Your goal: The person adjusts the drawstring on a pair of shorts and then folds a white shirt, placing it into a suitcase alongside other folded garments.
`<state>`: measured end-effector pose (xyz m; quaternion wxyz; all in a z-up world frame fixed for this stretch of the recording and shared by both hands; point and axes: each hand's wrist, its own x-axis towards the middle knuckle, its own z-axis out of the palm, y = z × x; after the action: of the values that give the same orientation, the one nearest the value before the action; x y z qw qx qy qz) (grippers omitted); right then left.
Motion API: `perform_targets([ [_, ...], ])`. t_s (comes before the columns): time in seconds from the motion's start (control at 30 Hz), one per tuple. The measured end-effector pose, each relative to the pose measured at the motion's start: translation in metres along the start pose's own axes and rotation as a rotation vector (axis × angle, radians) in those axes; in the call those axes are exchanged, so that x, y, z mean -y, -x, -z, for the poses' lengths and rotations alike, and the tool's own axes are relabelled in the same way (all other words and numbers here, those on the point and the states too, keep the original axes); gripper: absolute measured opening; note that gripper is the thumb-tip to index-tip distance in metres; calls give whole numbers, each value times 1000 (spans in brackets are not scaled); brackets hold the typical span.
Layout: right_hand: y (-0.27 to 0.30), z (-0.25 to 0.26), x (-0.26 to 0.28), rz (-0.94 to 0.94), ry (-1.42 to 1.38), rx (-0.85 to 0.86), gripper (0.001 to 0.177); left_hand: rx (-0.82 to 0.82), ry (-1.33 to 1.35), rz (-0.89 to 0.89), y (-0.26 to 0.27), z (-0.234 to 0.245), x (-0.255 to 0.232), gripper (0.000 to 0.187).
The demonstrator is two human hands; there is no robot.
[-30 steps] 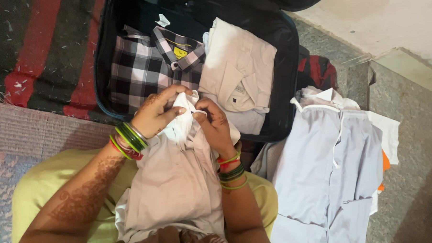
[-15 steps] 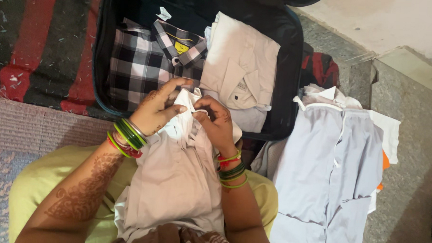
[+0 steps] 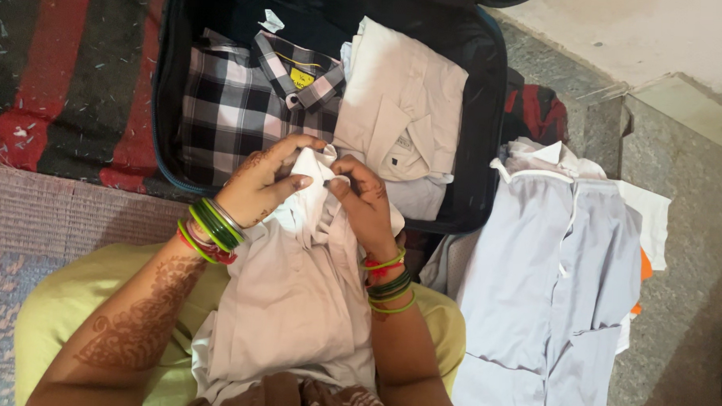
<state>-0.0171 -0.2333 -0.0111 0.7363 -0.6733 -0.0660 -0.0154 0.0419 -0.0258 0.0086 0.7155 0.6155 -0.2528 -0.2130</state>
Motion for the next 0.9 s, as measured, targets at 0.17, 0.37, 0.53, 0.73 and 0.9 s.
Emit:
perform_targets([
  [0.17, -2, 7, -15, -60, -232, -254, 15, -24, 81, -33, -1, 5, 13, 57],
  [0.37, -5, 12, 0, 89, -583, -445, 19, -333, 235, -177, -2, 7, 16, 79],
  [0.53, -8, 6, 2, 79, -559, -338, 18, -249, 199, -119, -1, 7, 19, 62],
  [0.73, -6, 5, -7, 49, -406, -303, 13, -210, 236, -67, -1, 5, 24, 46],
  [0.9, -6, 4, -6, 28, -391, -316, 12, -183, 229, -44, -1, 7, 18, 39],
])
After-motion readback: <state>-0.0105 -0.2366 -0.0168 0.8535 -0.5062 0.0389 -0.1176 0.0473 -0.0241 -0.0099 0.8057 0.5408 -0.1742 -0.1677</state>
